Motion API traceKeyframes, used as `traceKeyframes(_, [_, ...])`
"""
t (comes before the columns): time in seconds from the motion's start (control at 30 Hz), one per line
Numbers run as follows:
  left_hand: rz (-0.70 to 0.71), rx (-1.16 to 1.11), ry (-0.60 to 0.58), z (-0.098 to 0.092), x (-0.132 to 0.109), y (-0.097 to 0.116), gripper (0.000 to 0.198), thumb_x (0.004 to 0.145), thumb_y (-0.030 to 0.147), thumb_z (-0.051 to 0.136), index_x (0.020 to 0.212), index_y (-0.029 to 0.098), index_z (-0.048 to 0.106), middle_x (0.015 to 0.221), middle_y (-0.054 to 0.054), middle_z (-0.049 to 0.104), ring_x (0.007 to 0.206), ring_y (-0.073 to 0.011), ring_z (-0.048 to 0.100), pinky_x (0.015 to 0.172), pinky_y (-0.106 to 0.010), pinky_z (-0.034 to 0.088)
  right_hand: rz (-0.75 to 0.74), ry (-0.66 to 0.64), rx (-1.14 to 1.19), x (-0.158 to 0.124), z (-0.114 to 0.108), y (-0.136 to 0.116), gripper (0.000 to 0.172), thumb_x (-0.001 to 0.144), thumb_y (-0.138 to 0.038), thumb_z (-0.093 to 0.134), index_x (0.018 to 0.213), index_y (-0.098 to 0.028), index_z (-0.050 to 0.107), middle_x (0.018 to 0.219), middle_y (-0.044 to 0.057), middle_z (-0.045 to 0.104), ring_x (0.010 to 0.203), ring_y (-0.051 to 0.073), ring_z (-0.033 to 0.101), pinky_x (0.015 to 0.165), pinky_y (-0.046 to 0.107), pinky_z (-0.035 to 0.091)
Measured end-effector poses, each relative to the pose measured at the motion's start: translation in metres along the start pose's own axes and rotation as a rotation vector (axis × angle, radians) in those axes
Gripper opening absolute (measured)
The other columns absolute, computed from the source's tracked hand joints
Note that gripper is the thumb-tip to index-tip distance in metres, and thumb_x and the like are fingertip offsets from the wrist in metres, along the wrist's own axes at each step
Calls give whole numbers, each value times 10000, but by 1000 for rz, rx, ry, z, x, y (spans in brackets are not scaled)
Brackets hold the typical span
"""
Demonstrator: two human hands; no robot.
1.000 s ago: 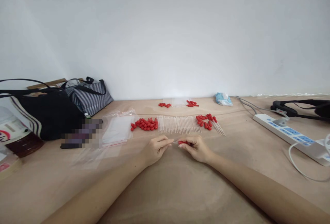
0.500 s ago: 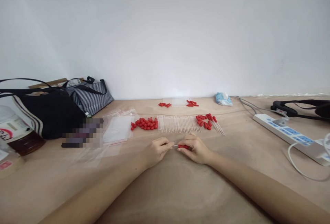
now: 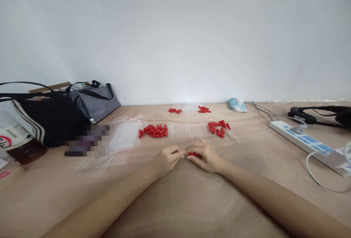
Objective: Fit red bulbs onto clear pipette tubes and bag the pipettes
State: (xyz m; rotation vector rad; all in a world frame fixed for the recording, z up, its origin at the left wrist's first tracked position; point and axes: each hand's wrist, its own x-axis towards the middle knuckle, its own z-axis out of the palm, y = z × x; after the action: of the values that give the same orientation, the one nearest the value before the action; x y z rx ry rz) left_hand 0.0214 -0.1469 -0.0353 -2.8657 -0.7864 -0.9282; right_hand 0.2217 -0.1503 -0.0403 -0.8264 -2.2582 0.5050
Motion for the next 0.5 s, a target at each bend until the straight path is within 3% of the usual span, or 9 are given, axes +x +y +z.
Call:
traceKeyframes(0.2, [-290,-261,134,1,5,6,192,845,226,446,1004,155,526,789,-29,595,676,-115,577,629,-221,475,380,243,775,8,10,-3,311,640,-365,669,881,-201,559,682,-23,583,574,96,502,574,239,391])
traceKeyframes(0.3, [-371,-400,106,1,7,10,148,841,230,442,961,158,491,765,-17,581,655,-110,579,580,-208,483,391,280,861,11,15,-12,255,626,-379,674,770,-191,578,676,-23,566,611,94,489,625,243,390])
traceKeyframes(0.4, [-392,-443,109,2,6,11,140,826,237,462,951,174,455,838,-29,578,744,-125,587,660,-239,498,391,356,879,16,17,-14,268,645,-421,638,760,-189,570,692,-8,567,629,107,484,645,256,389])
traceKeyframes(0.5, [-444,-404,125,1,6,9,260,792,247,513,1023,189,410,939,-49,570,827,-149,578,739,-294,491,455,456,773,23,-1,1,332,661,-451,587,857,-185,554,694,-1,563,577,105,459,595,252,381])
